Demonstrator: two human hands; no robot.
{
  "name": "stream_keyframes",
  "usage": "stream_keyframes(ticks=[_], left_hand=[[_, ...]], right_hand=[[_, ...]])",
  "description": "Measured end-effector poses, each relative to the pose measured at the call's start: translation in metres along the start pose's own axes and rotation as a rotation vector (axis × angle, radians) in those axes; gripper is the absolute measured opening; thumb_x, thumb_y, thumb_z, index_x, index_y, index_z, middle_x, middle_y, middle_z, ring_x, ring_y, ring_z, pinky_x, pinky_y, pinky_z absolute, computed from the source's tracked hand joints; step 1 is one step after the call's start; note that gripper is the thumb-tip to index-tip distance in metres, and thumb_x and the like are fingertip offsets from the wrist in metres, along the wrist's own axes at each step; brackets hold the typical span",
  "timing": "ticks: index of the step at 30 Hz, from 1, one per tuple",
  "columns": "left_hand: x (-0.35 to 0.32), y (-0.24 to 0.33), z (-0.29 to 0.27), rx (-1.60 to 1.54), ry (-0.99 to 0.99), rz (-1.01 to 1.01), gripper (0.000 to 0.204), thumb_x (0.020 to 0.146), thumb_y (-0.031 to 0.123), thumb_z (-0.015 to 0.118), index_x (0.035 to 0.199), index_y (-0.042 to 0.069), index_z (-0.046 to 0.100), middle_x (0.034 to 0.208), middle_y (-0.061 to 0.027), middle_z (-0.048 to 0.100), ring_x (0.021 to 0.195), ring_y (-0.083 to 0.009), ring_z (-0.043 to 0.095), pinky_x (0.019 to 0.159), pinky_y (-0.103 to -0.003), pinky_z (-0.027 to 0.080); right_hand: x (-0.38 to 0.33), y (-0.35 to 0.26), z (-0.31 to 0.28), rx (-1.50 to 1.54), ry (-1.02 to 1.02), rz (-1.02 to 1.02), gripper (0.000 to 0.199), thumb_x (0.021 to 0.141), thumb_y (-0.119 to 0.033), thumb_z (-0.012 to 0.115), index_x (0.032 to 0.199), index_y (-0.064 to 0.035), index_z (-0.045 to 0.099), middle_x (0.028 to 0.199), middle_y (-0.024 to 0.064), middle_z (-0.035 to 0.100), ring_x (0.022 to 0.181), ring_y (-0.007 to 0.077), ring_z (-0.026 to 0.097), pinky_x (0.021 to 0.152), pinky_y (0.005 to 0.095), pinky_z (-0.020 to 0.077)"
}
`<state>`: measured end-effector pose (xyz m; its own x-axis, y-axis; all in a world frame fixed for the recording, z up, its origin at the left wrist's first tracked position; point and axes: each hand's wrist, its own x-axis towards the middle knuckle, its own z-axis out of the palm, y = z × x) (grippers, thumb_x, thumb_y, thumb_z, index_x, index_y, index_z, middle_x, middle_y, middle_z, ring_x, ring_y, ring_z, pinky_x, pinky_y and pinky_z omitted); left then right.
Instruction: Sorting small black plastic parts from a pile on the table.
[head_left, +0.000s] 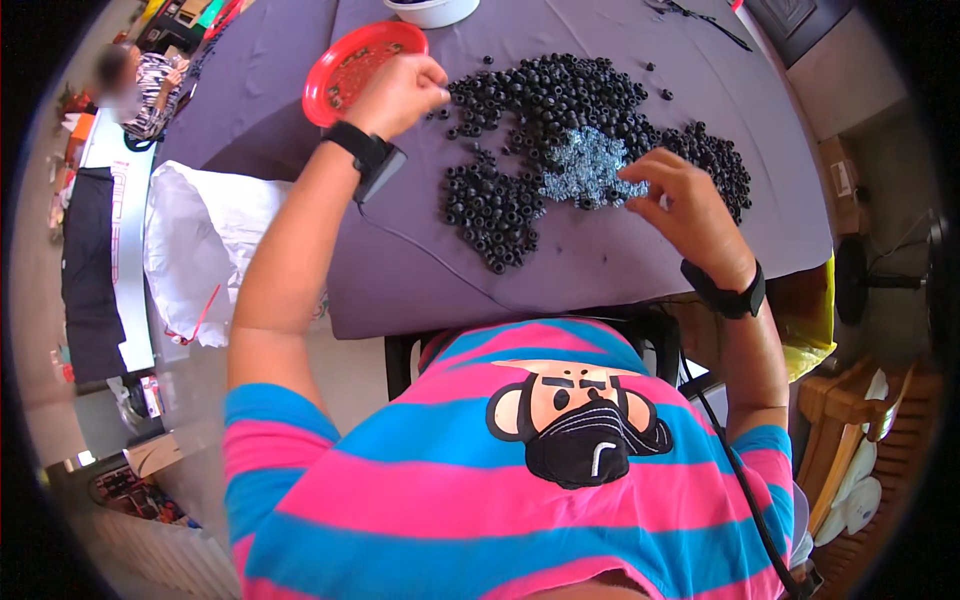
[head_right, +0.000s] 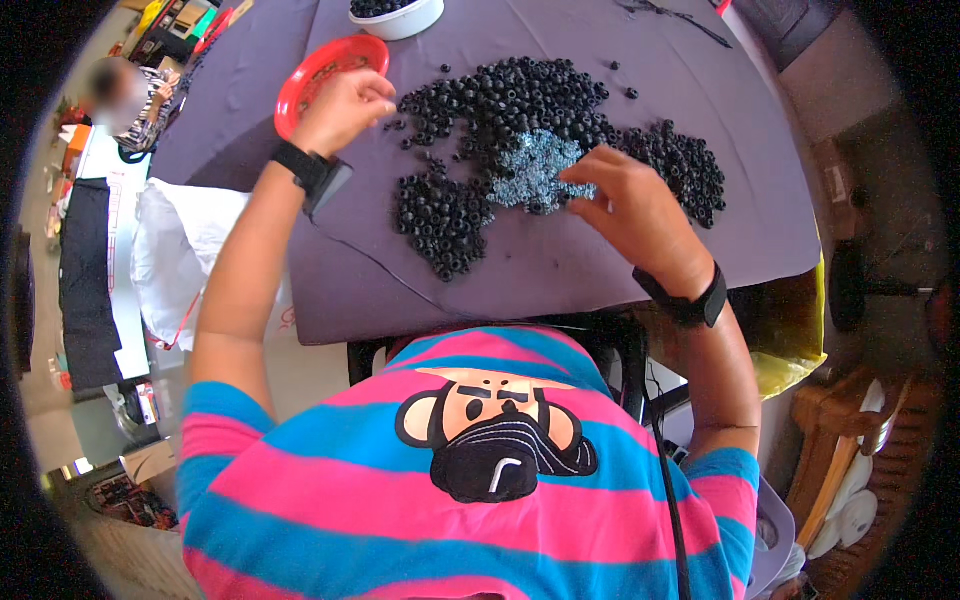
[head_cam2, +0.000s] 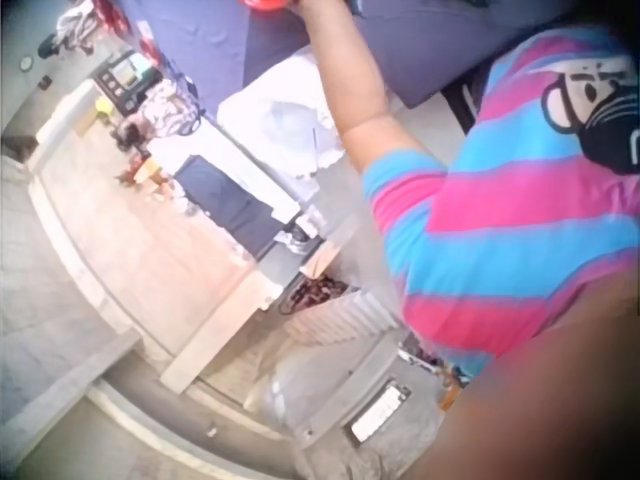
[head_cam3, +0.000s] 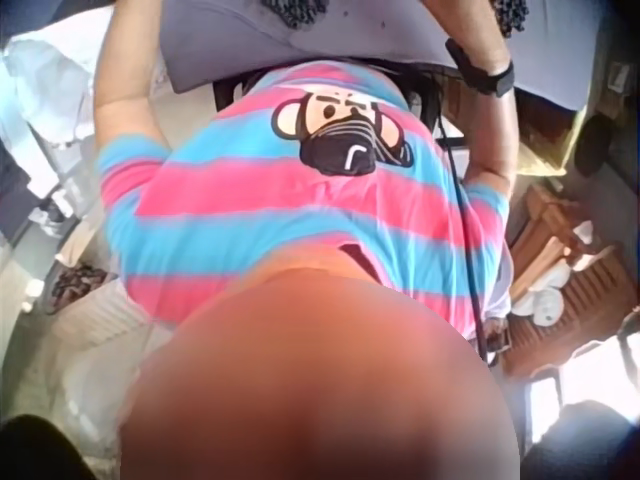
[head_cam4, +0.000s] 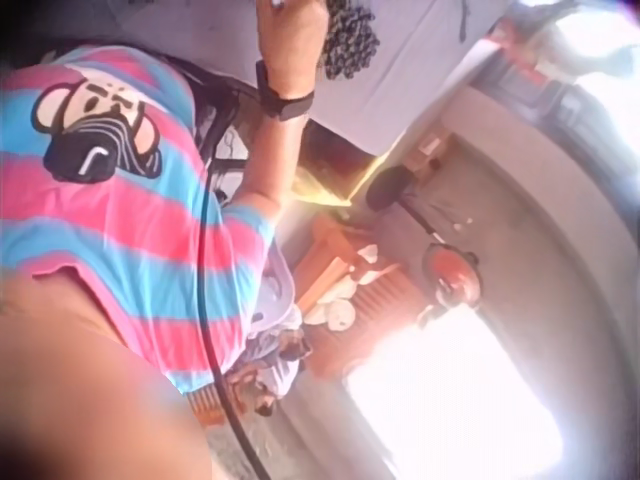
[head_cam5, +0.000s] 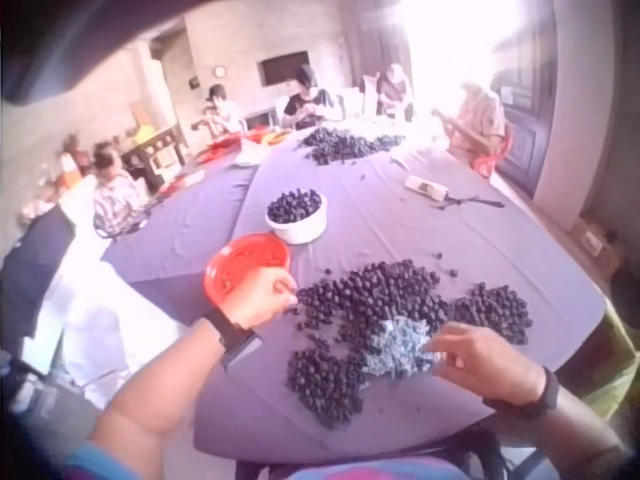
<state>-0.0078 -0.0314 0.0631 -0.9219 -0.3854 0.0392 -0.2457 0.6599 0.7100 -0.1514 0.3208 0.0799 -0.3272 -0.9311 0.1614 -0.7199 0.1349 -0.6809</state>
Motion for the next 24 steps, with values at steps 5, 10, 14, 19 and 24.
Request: stream_keyframes(ticks=[5, 10, 14, 19, 24], left_hand=[[-0.016, -0.018, 0.034, 0.115, -0.047, -0.036, 0.023, 0.074, 0.011, 0.072, 0.091, -0.003, 0.064, 0.076, -0.0128, 0.066, 0.070, -0.0227, 0.065, 0.065, -0.034, 0.051], [-0.017, -0.014, 0.045, 0.318, -0.007, -0.050, 0.021, 0.074, 0.011, 0.071, 0.088, -0.002, 0.064, 0.079, -0.0162, 0.065, 0.078, -0.0320, 0.064, 0.071, -0.039, 0.051], [-0.020, -0.021, 0.044, 0.368, -0.003, -0.020, 0.022, 0.076, 0.010, 0.072, 0.093, -0.002, 0.063, 0.086, -0.0131, 0.065, 0.078, -0.0240, 0.064, 0.070, -0.034, 0.051], [-0.038, 0.023, 0.029, -0.451, -0.100, -0.235, 0.024, 0.085, 0.010, 0.068, 0.106, -0.001, 0.062, 0.092, -0.0088, 0.067, 0.077, -0.0160, 0.065, 0.070, -0.028, 0.053], [-0.065, 0.073, 0.044, -1.025, -0.329, -0.298, 0.039, 0.090, 0.007, 0.062, 0.126, -0.001, 0.049, 0.091, -0.0066, 0.066, 0.074, -0.0121, 0.065, 0.068, -0.025, 0.055]], right_hand=[[0.010, 0.003, 0.009, 0.035, -0.093, 0.006, 0.029, 0.077, 0.000, 0.069, 0.105, -0.0024, 0.065, 0.090, 0.0092, 0.060, 0.069, 0.0189, 0.059, 0.062, 0.0300, 0.0484], [0.029, 0.009, 0.011, 0.040, -0.121, -0.030, 0.027, 0.078, -0.001, 0.068, 0.105, -0.0019, 0.065, 0.087, 0.0097, 0.060, 0.069, 0.0199, 0.059, 0.061, 0.0303, 0.0481], [0.038, 0.013, 0.021, 0.103, -0.123, -0.050, 0.027, 0.078, -0.002, 0.068, 0.105, -0.0013, 0.065, 0.087, 0.0101, 0.060, 0.068, 0.0208, 0.058, 0.060, 0.0301, 0.0478], [0.043, 0.006, 0.025, 0.289, -0.113, 0.039, 0.031, 0.080, 0.003, 0.066, 0.111, -0.0023, 0.065, 0.088, 0.0042, 0.060, 0.071, 0.0105, 0.057, 0.062, 0.0234, 0.0459], [0.054, -0.020, 0.046, 0.715, -0.066, 0.115, 0.034, 0.085, 0.002, 0.065, 0.118, -0.0026, 0.062, 0.089, -0.0008, 0.058, 0.078, 0.0062, 0.055, 0.067, 0.0202, 0.0453]])
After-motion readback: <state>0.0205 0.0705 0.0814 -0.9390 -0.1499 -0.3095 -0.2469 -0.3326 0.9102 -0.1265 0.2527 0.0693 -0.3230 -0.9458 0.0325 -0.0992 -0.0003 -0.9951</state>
